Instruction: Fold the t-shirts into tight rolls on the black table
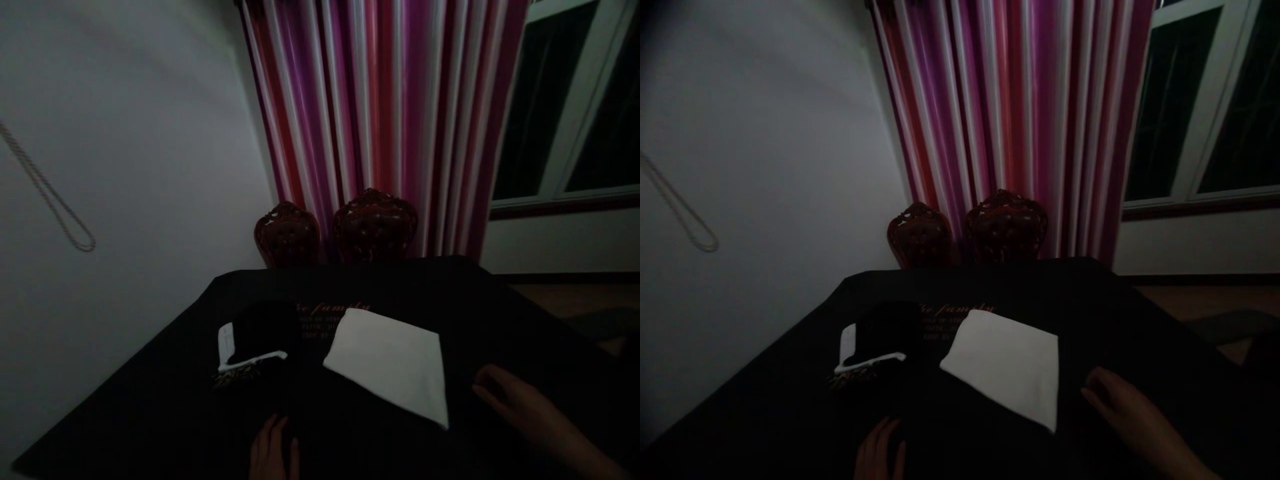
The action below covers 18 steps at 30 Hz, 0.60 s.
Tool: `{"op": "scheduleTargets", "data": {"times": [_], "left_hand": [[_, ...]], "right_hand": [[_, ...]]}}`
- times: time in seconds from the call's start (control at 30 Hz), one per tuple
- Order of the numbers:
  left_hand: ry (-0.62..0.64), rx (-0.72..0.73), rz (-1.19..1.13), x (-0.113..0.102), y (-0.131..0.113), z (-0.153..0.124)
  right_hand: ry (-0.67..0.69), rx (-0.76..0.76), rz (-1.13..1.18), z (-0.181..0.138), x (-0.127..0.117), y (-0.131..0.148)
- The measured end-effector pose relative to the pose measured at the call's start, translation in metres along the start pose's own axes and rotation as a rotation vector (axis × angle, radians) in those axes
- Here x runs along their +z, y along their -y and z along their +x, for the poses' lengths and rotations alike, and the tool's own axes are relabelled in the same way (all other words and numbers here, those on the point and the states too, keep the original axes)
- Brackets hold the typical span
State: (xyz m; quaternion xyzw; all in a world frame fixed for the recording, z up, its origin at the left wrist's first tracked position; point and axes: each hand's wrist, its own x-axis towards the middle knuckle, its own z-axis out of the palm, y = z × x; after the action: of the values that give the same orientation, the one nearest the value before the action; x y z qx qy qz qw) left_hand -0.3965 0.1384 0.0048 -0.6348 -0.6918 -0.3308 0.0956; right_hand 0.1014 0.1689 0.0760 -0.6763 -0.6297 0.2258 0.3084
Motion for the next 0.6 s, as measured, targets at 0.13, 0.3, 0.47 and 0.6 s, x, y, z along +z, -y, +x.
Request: {"op": "scheduleTargets", "data": {"times": [0.13,0.3,0.47,0.6], "left_hand": [[0.182,-0.023,0.008,-0.016,-0.03,0.029],[0.432,-0.001,0.022,-0.011,-0.062,0.12],[0.447,-0.091,0.037,0.002,-0.072,0.164],[0.478,-0.053,-0.005,0.001,-0.102,0.133]], "right_hand": [[0.101,-0.192,-0.083,-0.031,0.011,0.041],[0.062,-0.26,-0.037,-0.049,0.034,0.075],[-0.032,-0.248,0.017,-0.048,0.016,0.064],[-0.178,-0.196,0.047,-0.032,-0.006,0.056]]}}
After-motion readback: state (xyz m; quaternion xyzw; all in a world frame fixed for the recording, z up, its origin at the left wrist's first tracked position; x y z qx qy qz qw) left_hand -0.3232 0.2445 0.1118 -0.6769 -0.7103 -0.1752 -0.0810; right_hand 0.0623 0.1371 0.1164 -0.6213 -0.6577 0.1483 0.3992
